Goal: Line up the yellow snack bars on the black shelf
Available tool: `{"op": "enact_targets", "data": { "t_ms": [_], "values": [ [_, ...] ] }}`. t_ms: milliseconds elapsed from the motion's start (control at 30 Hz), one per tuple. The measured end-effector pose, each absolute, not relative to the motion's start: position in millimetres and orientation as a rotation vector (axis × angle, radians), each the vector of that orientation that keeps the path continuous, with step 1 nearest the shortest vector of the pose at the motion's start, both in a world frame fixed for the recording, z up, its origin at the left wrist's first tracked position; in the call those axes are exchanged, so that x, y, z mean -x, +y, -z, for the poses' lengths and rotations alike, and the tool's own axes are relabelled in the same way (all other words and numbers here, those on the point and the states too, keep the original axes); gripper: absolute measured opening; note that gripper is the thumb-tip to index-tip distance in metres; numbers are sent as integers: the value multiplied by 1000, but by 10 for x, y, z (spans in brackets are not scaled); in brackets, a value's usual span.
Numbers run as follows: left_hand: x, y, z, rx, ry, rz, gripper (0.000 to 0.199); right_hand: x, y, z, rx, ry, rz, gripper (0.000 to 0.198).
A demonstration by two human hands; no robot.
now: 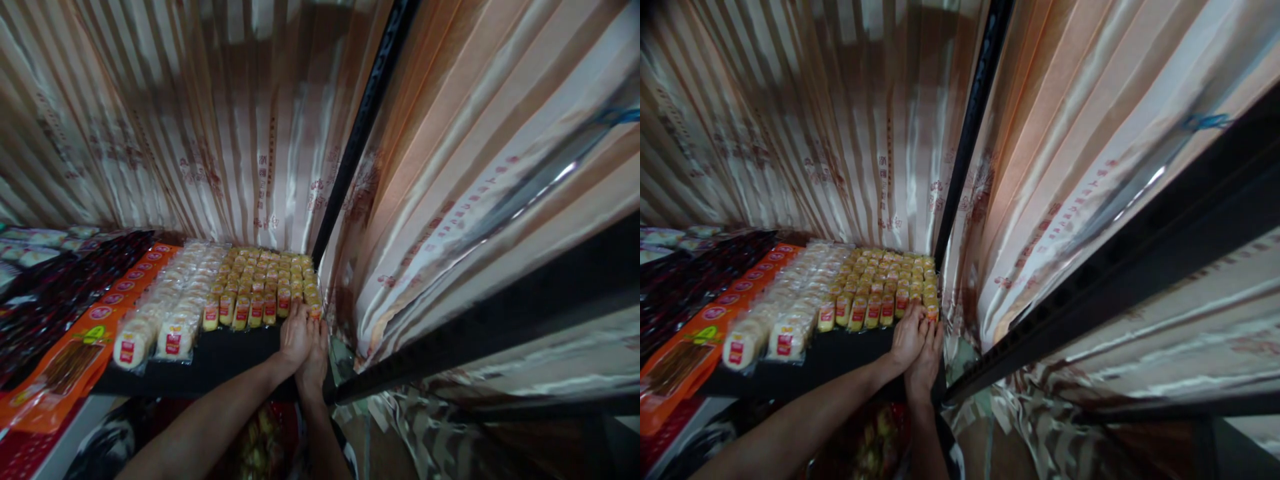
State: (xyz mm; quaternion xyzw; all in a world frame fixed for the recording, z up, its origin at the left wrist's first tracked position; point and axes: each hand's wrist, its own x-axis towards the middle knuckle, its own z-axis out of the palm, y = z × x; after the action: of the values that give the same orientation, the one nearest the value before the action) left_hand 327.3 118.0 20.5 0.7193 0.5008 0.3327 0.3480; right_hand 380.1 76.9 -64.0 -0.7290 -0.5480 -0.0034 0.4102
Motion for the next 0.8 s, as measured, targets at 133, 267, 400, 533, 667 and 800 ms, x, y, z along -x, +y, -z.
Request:
{"op": "enact_targets", "data": {
  "t_ms": [133, 267, 400, 533, 667, 800],
  "values": [
    [-3253, 1169, -201, -1903, 1227, -806, 26, -3824, 802, 669, 1851, -1440, 105, 51],
    [-3232, 1165, -203, -1927, 1251, -757, 27, -3820, 795, 670, 1862, -1454, 88, 49],
    [-3156, 1106, -254, -2017, 1267, -702, 33, -3814, 785, 671, 1851, -1270, 21, 50],
    [-3018, 1027, -296, -2020, 1296, -730, 33, -3813, 771, 617, 1781, -1209, -28, 51],
    [-2788, 882, -267, -2011, 1289, -789, 32, -3788, 689, 440, 1712, -1213, -50, 47],
    [-2456, 547, -141, -2011, 1251, -817, 31, -3623, 457, 221, 1668, -1228, -84, 42]
  ]
}}
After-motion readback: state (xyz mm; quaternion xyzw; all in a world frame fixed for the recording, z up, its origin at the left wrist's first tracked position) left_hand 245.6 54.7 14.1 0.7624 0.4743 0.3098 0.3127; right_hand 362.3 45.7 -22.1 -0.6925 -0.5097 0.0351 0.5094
